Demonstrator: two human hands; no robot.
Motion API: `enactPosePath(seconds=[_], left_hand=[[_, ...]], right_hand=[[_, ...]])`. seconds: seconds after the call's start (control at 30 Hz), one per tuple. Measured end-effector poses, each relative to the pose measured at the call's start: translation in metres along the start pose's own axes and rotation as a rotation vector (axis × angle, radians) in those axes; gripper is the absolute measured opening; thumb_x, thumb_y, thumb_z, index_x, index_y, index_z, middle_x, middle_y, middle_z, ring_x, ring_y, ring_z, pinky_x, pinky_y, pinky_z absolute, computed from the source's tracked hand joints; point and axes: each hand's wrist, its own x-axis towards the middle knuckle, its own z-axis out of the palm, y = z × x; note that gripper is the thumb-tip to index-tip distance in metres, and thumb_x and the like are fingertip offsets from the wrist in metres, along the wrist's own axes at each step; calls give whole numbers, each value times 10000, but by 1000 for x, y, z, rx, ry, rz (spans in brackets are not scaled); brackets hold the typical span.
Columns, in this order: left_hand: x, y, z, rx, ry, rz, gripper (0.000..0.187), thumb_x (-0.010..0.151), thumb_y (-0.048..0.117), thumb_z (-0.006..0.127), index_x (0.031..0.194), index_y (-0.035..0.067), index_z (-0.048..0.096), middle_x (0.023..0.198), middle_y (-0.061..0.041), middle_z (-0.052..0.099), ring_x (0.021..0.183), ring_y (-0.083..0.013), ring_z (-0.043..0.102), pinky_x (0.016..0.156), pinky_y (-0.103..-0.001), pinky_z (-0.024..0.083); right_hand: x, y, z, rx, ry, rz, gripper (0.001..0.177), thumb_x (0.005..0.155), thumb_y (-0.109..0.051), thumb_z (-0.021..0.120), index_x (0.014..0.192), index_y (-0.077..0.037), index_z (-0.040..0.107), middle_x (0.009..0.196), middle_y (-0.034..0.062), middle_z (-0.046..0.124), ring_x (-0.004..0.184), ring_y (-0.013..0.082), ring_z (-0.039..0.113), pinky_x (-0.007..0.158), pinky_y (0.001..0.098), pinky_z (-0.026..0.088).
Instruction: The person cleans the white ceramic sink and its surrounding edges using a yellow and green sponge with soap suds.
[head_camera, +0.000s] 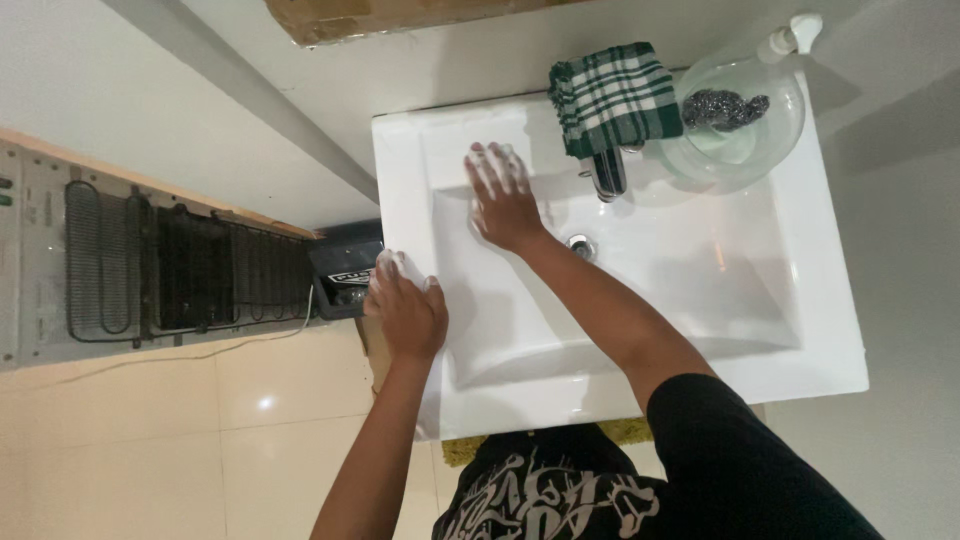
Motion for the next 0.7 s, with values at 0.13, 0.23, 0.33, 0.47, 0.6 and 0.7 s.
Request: enactPosePath(seconds=[0.13,0.23,0.33,0.47,0.6,0.7], left_hand=[[0,-2,-1,-18,14,-4,612,993,271,555,1420,-154,448,1545,-308,351,1409,-527,317,1152,-631,239],[0,0,-8,-52,13,-2,621,984,282,548,1403,-166,455,1540,-312,360,1404,-513,329,1132,-623,262],[0,2,-7,-30,16,-10,625,968,298,564,1363,-174,458,1542,-319,362,1397,-501,337,1098,-623,270],[0,3,-9,1,52,-8,685,959,311,575,1406,-190,442,1529,-307,361,1392,-482,347,1083,-631,261],[0,7,-15,-5,39,-4,650,973,314,567,1409,-156,464,1528,-289,359,1397,-472,347,1087,-631,256],[2,9,-17,-10,17,-20,639,965,308,574,1381,-164,465,1536,-297,345,1399,-477,336,1082,-639,245]], right_hand=[[29,12,-24,86,-190,-26,662,995,-186,593,1605,-47,380,1716,172,272,1603,392,215,1341,537,201],[36,-2,-17,51,-80,187,687,926,-246,626,1498,63,403,1580,345,298,1486,511,236,1205,619,191],[50,-27,15,-24,44,492,591,985,-255,599,1442,76,426,1563,310,356,1478,503,290,1231,641,205],[49,-24,31,-40,-179,469,544,1038,-317,578,1418,47,440,1531,337,345,1428,539,296,1187,670,211],[18,3,5,-46,-310,341,544,998,-334,583,1388,13,430,1532,319,341,1432,505,315,1162,678,216],[23,29,-8,-87,-257,541,535,1032,-319,556,1416,28,420,1564,332,322,1436,498,316,1156,684,214]])
